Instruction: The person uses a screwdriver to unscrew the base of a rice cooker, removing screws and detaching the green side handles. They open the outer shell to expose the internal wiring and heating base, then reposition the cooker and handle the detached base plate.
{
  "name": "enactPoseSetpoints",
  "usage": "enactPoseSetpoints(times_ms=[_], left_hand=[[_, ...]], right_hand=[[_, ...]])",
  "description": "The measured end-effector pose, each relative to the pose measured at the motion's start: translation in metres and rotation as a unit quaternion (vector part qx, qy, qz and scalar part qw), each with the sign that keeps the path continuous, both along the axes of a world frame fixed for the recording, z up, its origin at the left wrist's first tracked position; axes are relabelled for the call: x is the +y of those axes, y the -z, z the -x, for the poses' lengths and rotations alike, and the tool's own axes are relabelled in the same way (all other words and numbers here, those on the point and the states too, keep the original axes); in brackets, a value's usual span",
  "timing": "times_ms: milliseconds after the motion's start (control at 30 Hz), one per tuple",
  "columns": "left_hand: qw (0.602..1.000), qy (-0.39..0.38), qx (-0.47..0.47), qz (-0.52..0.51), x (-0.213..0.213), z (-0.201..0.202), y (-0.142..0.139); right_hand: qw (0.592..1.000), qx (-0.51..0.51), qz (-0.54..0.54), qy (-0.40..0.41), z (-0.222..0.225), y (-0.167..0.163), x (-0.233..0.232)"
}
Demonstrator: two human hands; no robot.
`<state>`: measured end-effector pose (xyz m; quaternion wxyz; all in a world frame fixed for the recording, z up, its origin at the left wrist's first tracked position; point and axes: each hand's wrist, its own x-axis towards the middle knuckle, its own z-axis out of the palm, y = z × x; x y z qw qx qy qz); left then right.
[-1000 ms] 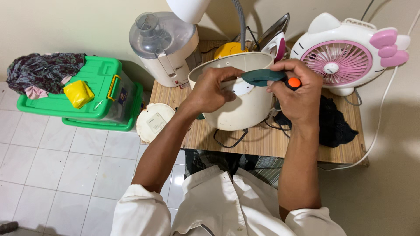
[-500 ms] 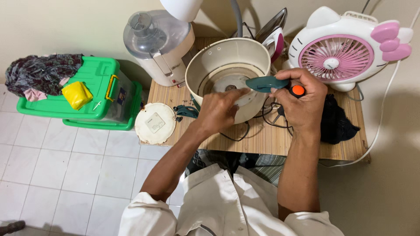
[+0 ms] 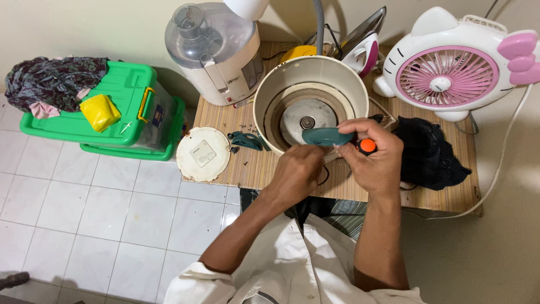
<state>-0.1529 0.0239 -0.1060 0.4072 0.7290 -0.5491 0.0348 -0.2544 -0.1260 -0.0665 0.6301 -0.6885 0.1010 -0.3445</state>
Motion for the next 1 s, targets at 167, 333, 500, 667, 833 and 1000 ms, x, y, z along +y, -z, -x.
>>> enactPoseSetpoints(times_ms=[167, 333, 500, 667, 833, 1000], left_hand=[[0.957, -0.122, 0.108, 0.238, 0.019, 0.031, -0.018], [0.968, -0.058, 0.168, 0.179, 0.035, 0.020, -0.026], [0.964, -0.081, 0.191, 0.168, 0.045, 0.012, -0.015], [0.877, -0.105, 0.359, 0.303, 0.044, 0.025, -0.001], [0.595, -0.010, 0.665, 0.451, 0.047, 0.019, 0.004], [0.477, 0.041, 0.714, 0.510, 0.055, 0.005, 0.007]], right_hand=[[0.998, -0.013, 0.066, -0.016, 0.003, -0.004, 0.013], [0.991, 0.006, 0.132, -0.023, 0.000, -0.012, 0.028], [0.998, 0.051, 0.025, -0.034, -0.005, -0.011, 0.051], [0.993, 0.072, 0.093, 0.030, -0.016, -0.007, 0.079], [0.952, 0.006, 0.306, -0.028, -0.029, -0.015, 0.107], [0.942, 0.005, 0.325, -0.090, -0.034, -0.024, 0.117]])
